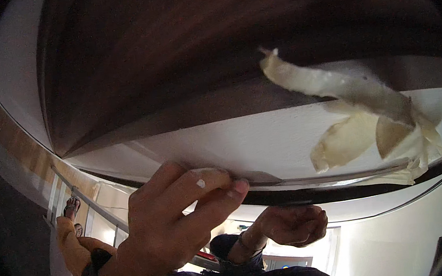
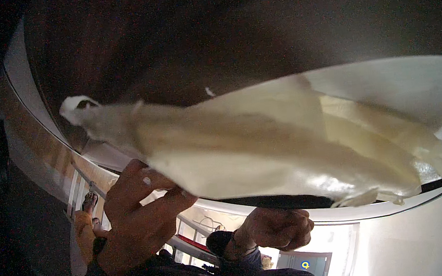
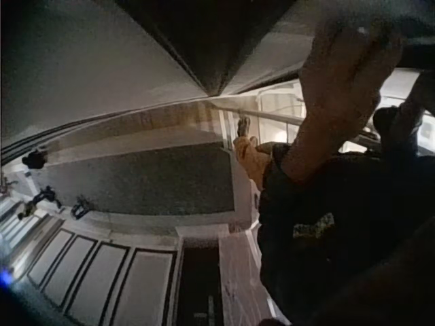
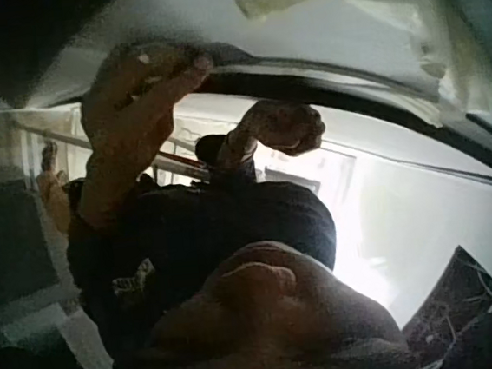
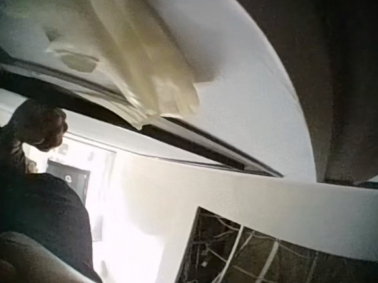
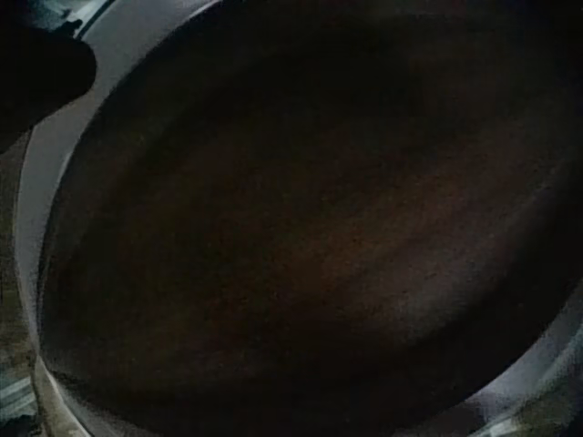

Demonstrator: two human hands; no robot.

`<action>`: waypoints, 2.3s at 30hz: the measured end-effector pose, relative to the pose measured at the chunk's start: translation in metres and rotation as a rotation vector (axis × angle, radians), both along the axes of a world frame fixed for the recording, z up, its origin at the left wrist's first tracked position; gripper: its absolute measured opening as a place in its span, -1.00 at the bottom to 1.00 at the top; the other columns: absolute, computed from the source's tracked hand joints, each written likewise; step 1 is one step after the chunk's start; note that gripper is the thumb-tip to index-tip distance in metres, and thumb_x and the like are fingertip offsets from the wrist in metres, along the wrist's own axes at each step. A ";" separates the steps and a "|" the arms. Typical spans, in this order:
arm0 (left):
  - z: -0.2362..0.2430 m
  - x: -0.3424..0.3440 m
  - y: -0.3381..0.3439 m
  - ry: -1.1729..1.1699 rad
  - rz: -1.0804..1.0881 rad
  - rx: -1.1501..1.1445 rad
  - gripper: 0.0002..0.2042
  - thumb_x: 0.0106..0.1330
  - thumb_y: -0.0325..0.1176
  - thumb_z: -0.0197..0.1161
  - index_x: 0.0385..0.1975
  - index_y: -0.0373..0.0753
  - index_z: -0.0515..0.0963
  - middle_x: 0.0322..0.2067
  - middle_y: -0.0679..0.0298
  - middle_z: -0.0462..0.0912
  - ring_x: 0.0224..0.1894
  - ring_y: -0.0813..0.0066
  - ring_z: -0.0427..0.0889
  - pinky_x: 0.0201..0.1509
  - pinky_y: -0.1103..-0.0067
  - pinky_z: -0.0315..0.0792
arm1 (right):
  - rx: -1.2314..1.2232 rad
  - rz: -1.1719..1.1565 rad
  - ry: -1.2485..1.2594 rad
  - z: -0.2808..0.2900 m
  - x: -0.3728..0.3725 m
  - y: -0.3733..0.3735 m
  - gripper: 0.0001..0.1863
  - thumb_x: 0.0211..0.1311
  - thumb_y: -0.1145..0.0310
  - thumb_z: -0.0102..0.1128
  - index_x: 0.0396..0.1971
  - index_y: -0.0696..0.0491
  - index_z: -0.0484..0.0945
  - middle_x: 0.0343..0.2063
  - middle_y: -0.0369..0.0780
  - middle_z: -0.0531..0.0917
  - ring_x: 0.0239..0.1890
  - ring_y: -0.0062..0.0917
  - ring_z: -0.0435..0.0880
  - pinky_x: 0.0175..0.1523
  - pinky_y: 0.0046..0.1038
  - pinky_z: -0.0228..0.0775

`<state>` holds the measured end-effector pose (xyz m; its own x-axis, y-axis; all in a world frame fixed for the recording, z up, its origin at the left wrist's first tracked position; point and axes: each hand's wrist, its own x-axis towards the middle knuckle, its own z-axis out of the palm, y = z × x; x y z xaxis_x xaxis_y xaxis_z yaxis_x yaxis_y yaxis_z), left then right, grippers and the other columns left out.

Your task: The person peels masking tape from a wall surface near wooden trim and then wipes the trim area with a white cloth.

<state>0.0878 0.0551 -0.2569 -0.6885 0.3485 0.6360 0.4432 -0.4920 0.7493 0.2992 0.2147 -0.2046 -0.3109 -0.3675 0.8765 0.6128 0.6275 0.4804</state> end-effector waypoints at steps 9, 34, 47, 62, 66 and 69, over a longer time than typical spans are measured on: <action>-0.018 -0.003 0.001 -0.001 -0.038 -0.069 -0.79 0.17 -0.50 0.39 -0.18 -0.19 0.71 -0.29 0.31 0.66 -0.38 0.58 0.55 -0.48 0.64 0.47 | -0.218 0.355 -0.081 0.009 -0.034 -0.021 -0.79 0.39 0.68 0.01 -0.04 0.18 0.42 -0.11 0.00 0.51 -0.13 -0.33 0.61 -0.15 -0.40 0.65; -0.035 -0.002 0.008 0.004 -0.025 -0.024 -0.69 0.06 -0.61 0.40 -0.16 -0.19 0.72 -0.29 0.33 0.66 -0.42 0.51 0.50 -0.49 0.62 0.42 | 0.263 -0.225 -0.165 0.014 -0.030 -0.010 -0.76 0.37 0.60 0.16 -0.02 0.15 0.41 -0.04 -0.01 0.49 -0.22 -0.48 0.56 -0.30 -0.55 0.48; -0.039 -0.001 0.004 -0.018 -0.006 -0.052 -0.69 0.05 -0.60 0.40 -0.17 -0.17 0.72 -0.30 0.33 0.67 -0.40 0.50 0.53 -0.44 0.61 0.44 | 0.199 -0.104 -0.172 0.015 -0.027 -0.003 -0.75 0.43 0.56 0.07 0.05 0.15 0.42 0.01 -0.01 0.47 -0.30 -0.55 0.51 -0.30 -0.59 0.48; -0.068 0.003 -0.003 -0.091 0.069 -0.171 -0.74 0.00 -0.61 0.40 -0.29 -0.18 0.72 -0.34 0.31 0.69 -0.40 0.44 0.59 -0.41 0.54 0.43 | 0.240 -0.177 -0.190 0.015 -0.027 -0.006 -0.70 0.40 0.36 0.20 0.03 0.14 0.42 0.01 -0.01 0.49 -0.29 -0.57 0.58 -0.31 -0.61 0.51; -0.079 -0.001 -0.005 -0.055 0.098 -0.188 -0.76 0.03 -0.61 0.39 -0.30 -0.15 0.73 -0.31 0.33 0.71 -0.38 0.45 0.61 -0.36 0.54 0.46 | 0.227 -0.064 -0.228 0.014 -0.026 -0.002 -0.66 0.38 0.32 0.25 0.03 0.13 0.41 0.00 0.00 0.50 -0.29 -0.57 0.59 -0.31 -0.62 0.53; -0.082 0.001 -0.016 -0.086 0.043 -0.188 -0.76 0.06 -0.59 0.38 -0.28 -0.11 0.74 -0.31 0.35 0.73 -0.35 0.47 0.63 -0.32 0.55 0.49 | 0.143 0.031 -0.209 0.014 -0.006 0.006 -0.63 0.36 0.33 0.28 0.05 0.14 0.40 0.00 0.00 0.50 -0.30 -0.56 0.57 -0.29 -0.60 0.53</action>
<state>0.0893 0.0393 -0.3394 -0.7545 0.4245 0.5005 0.3911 -0.3215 0.8624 0.2930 0.2211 -0.1906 -0.4661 -0.4954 0.7330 0.4722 0.5613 0.6797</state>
